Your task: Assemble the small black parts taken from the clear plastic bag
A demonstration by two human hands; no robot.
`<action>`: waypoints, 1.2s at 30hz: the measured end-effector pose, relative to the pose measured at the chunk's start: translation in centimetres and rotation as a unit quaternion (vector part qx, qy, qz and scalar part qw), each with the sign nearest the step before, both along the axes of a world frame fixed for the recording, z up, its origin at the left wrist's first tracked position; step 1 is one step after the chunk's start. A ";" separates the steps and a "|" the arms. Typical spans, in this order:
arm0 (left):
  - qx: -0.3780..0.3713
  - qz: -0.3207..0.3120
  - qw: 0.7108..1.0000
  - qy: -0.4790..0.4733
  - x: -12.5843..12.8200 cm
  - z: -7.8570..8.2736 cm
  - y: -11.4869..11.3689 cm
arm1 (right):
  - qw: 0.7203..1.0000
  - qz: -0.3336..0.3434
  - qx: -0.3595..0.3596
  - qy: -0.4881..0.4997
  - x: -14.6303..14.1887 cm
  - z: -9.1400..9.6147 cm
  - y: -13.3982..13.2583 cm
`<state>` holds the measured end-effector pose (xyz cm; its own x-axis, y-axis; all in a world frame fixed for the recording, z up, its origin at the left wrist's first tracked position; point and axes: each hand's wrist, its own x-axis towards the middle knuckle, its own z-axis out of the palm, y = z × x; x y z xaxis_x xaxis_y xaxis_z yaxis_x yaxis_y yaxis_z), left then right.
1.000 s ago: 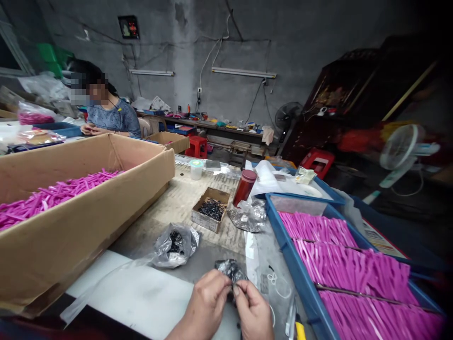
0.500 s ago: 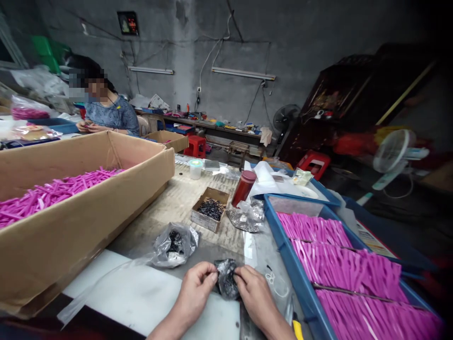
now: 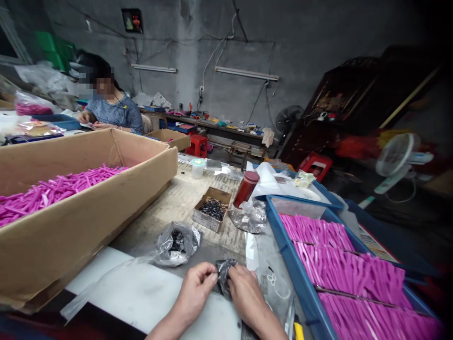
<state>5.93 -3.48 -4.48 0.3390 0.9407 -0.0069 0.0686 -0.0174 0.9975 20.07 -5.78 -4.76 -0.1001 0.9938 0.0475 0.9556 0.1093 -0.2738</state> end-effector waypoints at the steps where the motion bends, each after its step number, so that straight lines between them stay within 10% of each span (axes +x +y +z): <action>1: -0.009 -0.001 1.000 -0.007 0.0 -0.1 0.0 | 1.000 -0.001 0.004 0.010 0.1 0.1 -0.1; 8: -0.097 -0.005 0.992 -0.085 0.4 0.6 -0.2 | 0.966 -0.060 0.043 0.247 0.7 -0.3 -1.0; 16: -0.221 -0.026 0.966 -0.135 1.0 1.4 -1.0 | 0.775 -0.134 -0.022 0.617 0.2 0.0 -1.6; 26: -0.255 -0.034 0.945 -0.200 1.7 1.0 -1.8 | 0.648 -0.122 -0.048 0.750 -0.5 -0.5 -2.2; 36: -0.303 -0.027 0.915 -0.266 2.1 1.0 -2.2 | 0.682 -0.127 -0.001 0.720 -1.0 0.3 -3.1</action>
<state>8.01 -5.72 -3.47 0.4927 0.8001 -0.3422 -0.4129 0.5611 0.7174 19.06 -8.85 -4.47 0.2245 0.9706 -0.0866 -0.3165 -0.0115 -0.9485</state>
